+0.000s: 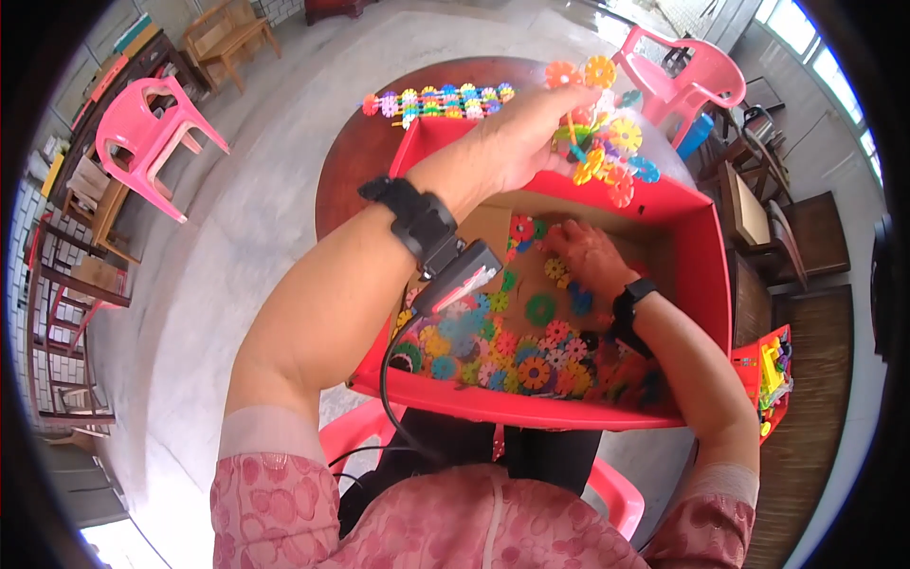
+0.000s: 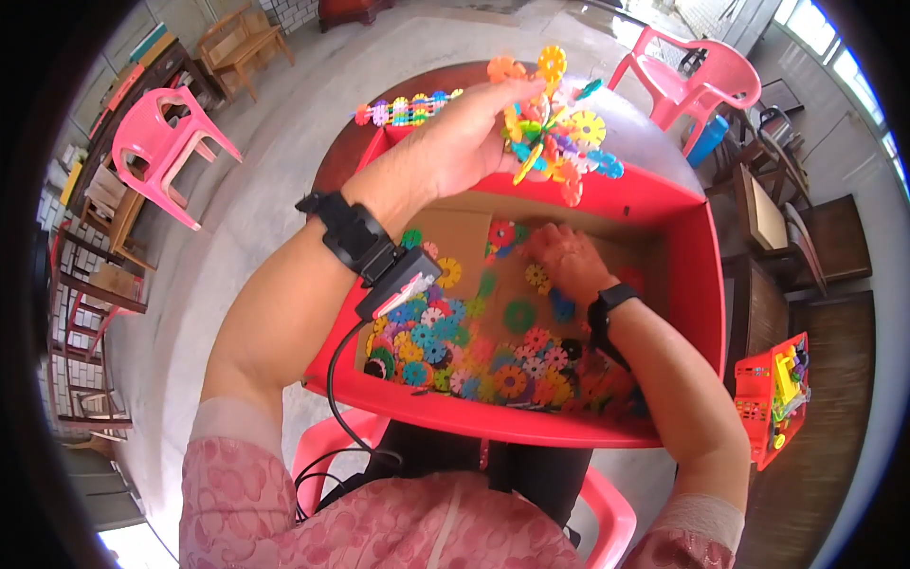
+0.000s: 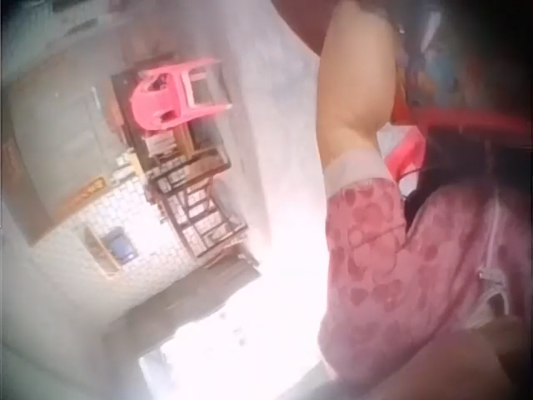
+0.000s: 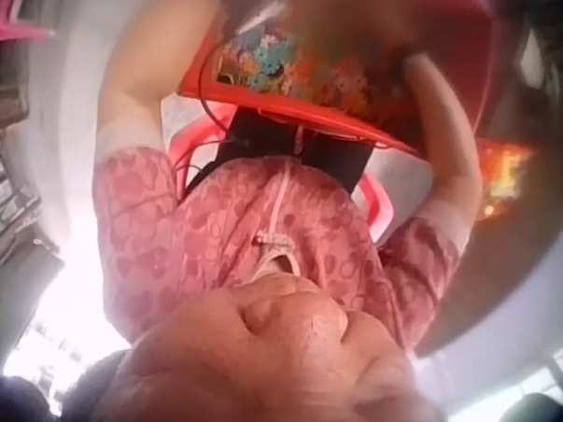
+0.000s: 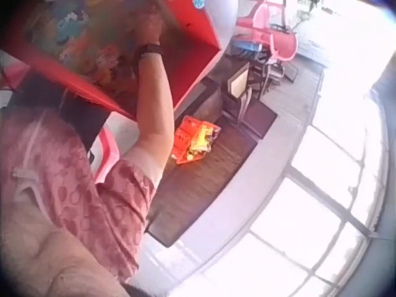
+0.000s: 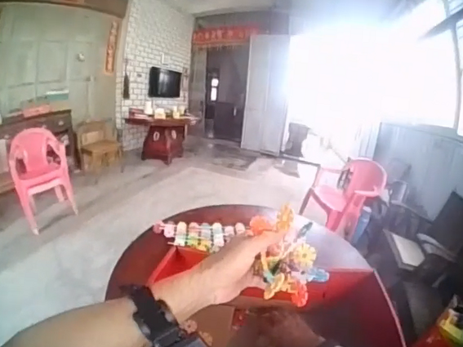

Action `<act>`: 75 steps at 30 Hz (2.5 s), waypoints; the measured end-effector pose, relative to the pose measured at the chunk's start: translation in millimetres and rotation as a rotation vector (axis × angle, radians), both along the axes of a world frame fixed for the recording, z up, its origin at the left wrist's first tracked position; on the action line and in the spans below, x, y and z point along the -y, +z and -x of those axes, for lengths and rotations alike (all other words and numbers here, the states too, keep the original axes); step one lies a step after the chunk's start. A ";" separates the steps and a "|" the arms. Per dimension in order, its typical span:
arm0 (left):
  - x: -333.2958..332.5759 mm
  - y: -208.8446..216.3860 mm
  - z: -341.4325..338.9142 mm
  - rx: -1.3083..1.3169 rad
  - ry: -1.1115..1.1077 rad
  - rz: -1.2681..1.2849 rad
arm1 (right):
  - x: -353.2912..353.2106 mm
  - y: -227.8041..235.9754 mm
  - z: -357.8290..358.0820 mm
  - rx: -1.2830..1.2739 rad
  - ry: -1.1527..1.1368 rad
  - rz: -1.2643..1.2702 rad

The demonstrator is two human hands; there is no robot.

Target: The person assembles colorful snowflake-shaped interlocking blocks by hand, picking them from a box and connecting them to form a spherical structure.

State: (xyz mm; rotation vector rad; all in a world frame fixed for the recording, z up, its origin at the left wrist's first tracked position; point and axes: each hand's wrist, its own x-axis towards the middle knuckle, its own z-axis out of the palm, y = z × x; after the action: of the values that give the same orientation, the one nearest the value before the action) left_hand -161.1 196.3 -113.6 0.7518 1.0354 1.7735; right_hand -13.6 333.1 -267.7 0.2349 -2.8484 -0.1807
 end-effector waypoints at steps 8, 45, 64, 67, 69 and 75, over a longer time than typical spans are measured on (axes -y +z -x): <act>9.8 0.0 -5.0 0.112 -0.092 -0.068 | 7.5 -5.1 -1.6 0.154 -0.038 0.062; 16.7 10.8 -4.5 0.253 -0.120 -0.005 | -5.2 188.3 -9.1 -0.281 -0.148 0.889; 10.7 2.4 3.8 0.280 -0.004 -0.136 | 3.2 191.6 -10.4 -0.373 -0.080 0.637; 14.4 9.6 1.7 0.362 -0.097 -0.097 | 3.3 191.5 -10.8 -0.363 -0.076 0.647; 16.2 11.0 2.1 0.371 -0.096 -0.060 | 4.6 192.1 -10.5 -0.367 -0.069 0.657; 20.0 21.6 -8.2 0.403 -0.047 -0.051 | 7.2 194.5 -12.8 -0.359 -0.063 0.629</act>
State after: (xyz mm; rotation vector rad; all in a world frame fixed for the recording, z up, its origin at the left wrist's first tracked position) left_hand -153.0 176.3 -92.0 0.4188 0.6990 1.8195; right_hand -0.8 325.9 -73.2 -0.0211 -2.4070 0.5925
